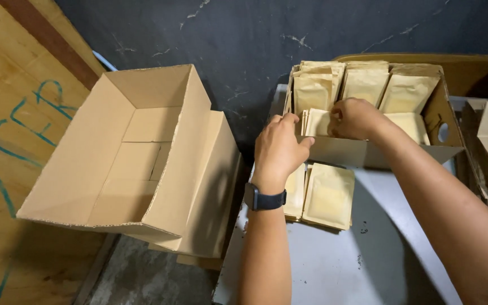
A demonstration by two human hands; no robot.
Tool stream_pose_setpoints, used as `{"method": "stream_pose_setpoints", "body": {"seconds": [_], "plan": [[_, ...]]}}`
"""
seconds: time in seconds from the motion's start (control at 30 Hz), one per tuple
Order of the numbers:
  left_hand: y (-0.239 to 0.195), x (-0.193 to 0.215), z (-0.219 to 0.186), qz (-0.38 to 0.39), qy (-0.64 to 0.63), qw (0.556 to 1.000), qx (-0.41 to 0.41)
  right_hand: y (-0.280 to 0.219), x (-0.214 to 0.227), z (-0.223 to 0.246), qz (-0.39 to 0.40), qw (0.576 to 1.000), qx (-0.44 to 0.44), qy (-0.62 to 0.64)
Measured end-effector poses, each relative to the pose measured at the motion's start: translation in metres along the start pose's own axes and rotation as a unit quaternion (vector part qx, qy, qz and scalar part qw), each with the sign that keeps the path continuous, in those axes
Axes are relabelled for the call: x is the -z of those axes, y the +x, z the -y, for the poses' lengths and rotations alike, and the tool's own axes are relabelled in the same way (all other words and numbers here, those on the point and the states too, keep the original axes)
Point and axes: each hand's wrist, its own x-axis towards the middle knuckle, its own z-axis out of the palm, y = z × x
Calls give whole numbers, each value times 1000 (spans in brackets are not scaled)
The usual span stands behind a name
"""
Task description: Sealing filled coffee pouches using a manual heat sealing machine and organizing them into boxes.
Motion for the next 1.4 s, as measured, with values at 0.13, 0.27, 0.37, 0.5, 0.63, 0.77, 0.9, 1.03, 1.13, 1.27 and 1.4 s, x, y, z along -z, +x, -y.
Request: {"method": "stream_pose_setpoints", "body": {"seconds": [0.13, 0.27, 0.37, 0.5, 0.63, 0.77, 0.9, 1.03, 1.13, 1.27, 1.4], "plan": [[0, -1, -1, 13, 6, 1000, -2, 1, -2, -3, -8, 1000, -2, -24], [0, 1, -3, 13, 0, 1000, 1, 23, -14, -22, -12, 1000, -5, -13], [-1, 2, -2, 15, -4, 1000, 4, 8, -1, -9, -22, 999, -39, -8], [-2, 0, 0, 8, -5, 1000, 1, -15, 9, 2, -14, 995, -47, 88], [-3, 1, -1, -28, -7, 999, -16, -32, 29, 9, -77, 980, 3, 182], [-7, 11, -13, -88, -20, 995, -52, -38, 31, -21, -190, 924, 109, 313], [-12, 9, -31, -124, -136, 979, -91, -94, 59, -11, -255, 873, 173, 378], [-18, -9, -50, -77, -262, 953, -131, -146, 71, -4, -252, 852, 203, 412], [-7, -34, -43, -43, -276, 947, -157, -168, 62, -13, -286, 834, 186, 434], [-27, -44, -70, -5, -366, 917, -155, -213, 46, -21, -292, 811, 101, 497], [-52, -68, -96, 32, -464, 876, -126, -256, 28, -27, -235, 773, -16, 589]]}}
